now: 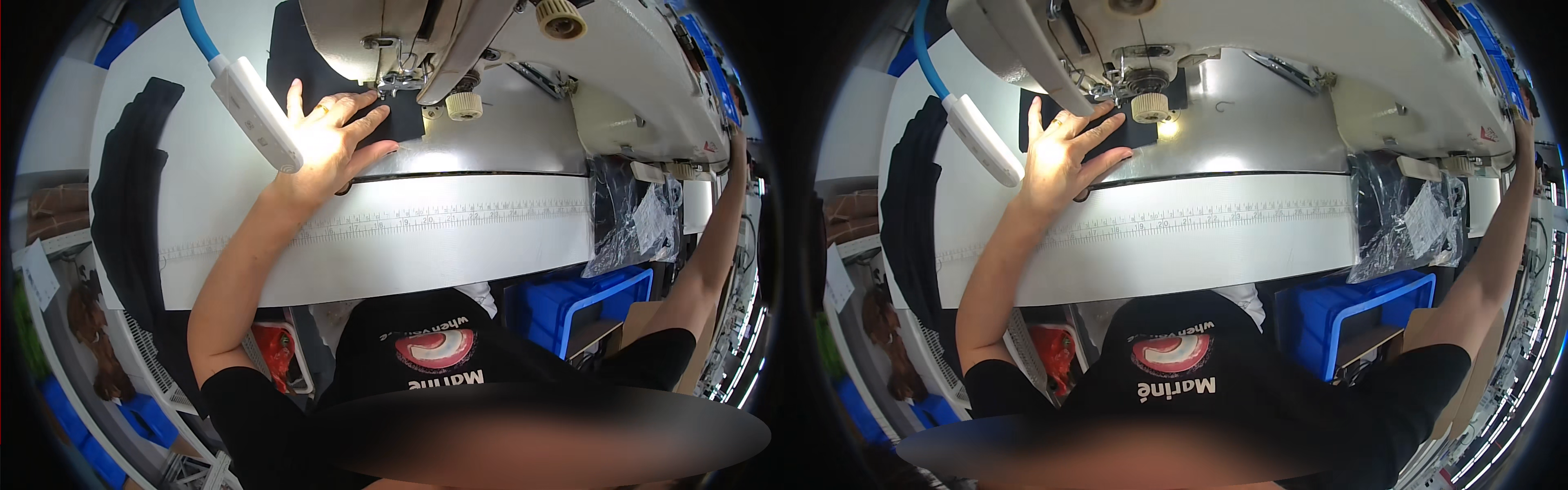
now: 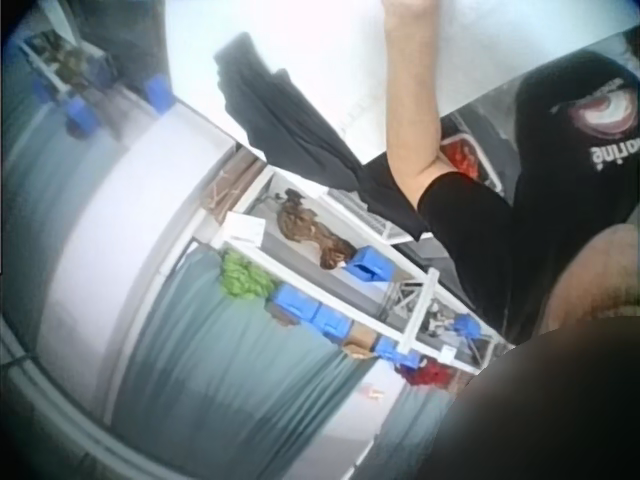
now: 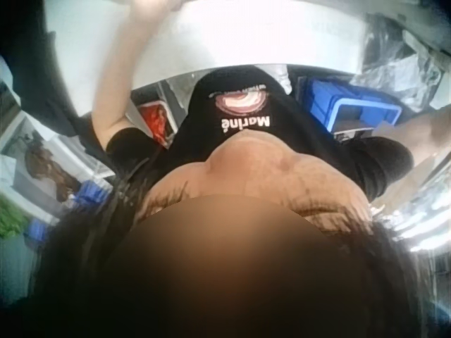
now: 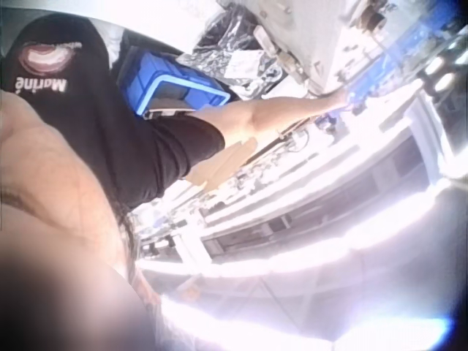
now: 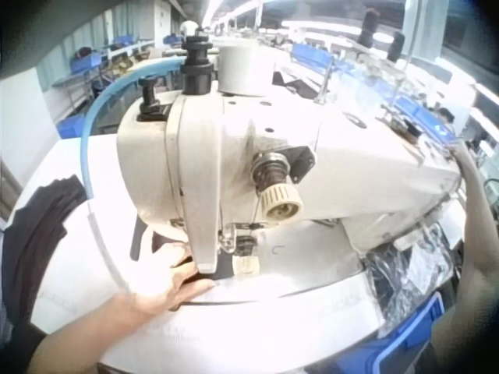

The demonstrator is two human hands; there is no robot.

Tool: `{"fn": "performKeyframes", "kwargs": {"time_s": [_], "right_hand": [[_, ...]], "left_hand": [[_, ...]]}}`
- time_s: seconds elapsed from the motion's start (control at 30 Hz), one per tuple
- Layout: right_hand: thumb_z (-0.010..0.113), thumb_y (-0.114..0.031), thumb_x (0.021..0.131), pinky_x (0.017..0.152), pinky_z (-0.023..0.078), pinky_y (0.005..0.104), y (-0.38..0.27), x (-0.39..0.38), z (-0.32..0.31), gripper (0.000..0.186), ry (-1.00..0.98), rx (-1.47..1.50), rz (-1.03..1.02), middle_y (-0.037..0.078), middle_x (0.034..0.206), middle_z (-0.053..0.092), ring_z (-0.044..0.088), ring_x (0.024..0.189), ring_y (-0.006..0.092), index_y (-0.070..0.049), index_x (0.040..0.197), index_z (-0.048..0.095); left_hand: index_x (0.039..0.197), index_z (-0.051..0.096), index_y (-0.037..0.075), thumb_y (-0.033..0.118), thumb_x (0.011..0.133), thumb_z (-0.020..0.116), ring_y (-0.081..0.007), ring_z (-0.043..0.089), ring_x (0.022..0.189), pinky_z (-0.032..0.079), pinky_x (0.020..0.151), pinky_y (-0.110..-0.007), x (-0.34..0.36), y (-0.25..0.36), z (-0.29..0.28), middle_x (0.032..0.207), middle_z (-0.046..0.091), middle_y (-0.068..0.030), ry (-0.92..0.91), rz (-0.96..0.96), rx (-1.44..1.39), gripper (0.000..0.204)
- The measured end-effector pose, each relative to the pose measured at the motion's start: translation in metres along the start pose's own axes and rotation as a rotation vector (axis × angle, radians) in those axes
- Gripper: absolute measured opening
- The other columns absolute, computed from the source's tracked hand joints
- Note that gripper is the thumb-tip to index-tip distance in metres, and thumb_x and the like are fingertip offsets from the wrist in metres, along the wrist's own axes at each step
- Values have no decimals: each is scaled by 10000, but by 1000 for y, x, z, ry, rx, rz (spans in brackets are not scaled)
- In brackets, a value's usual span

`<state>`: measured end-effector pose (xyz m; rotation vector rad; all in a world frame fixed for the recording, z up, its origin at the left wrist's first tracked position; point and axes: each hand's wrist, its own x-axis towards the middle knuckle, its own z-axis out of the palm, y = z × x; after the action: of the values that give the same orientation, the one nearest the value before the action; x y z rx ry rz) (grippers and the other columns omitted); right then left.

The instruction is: Sewing a zipper onto a piece of black leather or fabric using an industrial sewing machine.

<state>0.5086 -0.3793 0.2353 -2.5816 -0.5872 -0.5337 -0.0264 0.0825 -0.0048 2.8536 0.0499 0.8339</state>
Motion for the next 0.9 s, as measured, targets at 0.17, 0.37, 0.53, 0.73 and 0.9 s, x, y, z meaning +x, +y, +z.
{"fn": "performKeyframes", "kwargs": {"time_s": [0.17, 0.37, 0.53, 0.73, 0.9], "right_hand": [[532, -338, 981, 970, 489, 396, 73, -6, 1, 429, 27, 339, 276, 192, 1228, 620, 612, 1116, 255, -12, 1253, 597], [508, -353, 988, 961, 486, 378, 16, -45, 5, 430, 71, 608, 482, 193, 1227, 620, 610, 1115, 251, -44, 1274, 595], [341, -408, 1027, 1076, 387, 424, 13, -138, 69, 553, 532, 977, 184, 177, 1297, 577, 541, 1217, 318, -5, 1394, 432], [438, -454, 996, 948, 495, 353, 44, -83, 28, 601, 154, 614, 471, 165, 1235, 612, 623, 1100, 271, 36, 1338, 494], [392, -497, 994, 1001, 455, 453, 48, -110, 59, 639, 422, 1111, 314, 172, 1327, 553, 559, 1189, 342, 31, 1345, 476]], "left_hand": [[1091, 719, 143, 392, 715, 796, -190, 642, 943, 272, 1036, -656, 0, 1, -2, 1161, 670, -14, -18, 7, 6, 458], [1096, 719, 145, 383, 710, 802, -190, 642, 949, 268, 1035, -661, 0, 2, -3, 1163, 670, -12, -29, -9, -8, 461], [1090, 721, 141, 397, 712, 797, -192, 641, 953, 270, 1027, -670, 0, 0, 0, 1180, 662, -9, -12, -5, -13, 462], [1088, 728, 140, 429, 710, 787, -217, 636, 983, 267, 1024, -675, -1, -2, 1, 1191, 656, -2, -26, -4, 5, 480], [1097, 729, 145, 429, 714, 783, -229, 631, 1000, 248, 1037, -675, 0, -3, 2, 1190, 655, 3, -16, -16, -34, 480]]}}
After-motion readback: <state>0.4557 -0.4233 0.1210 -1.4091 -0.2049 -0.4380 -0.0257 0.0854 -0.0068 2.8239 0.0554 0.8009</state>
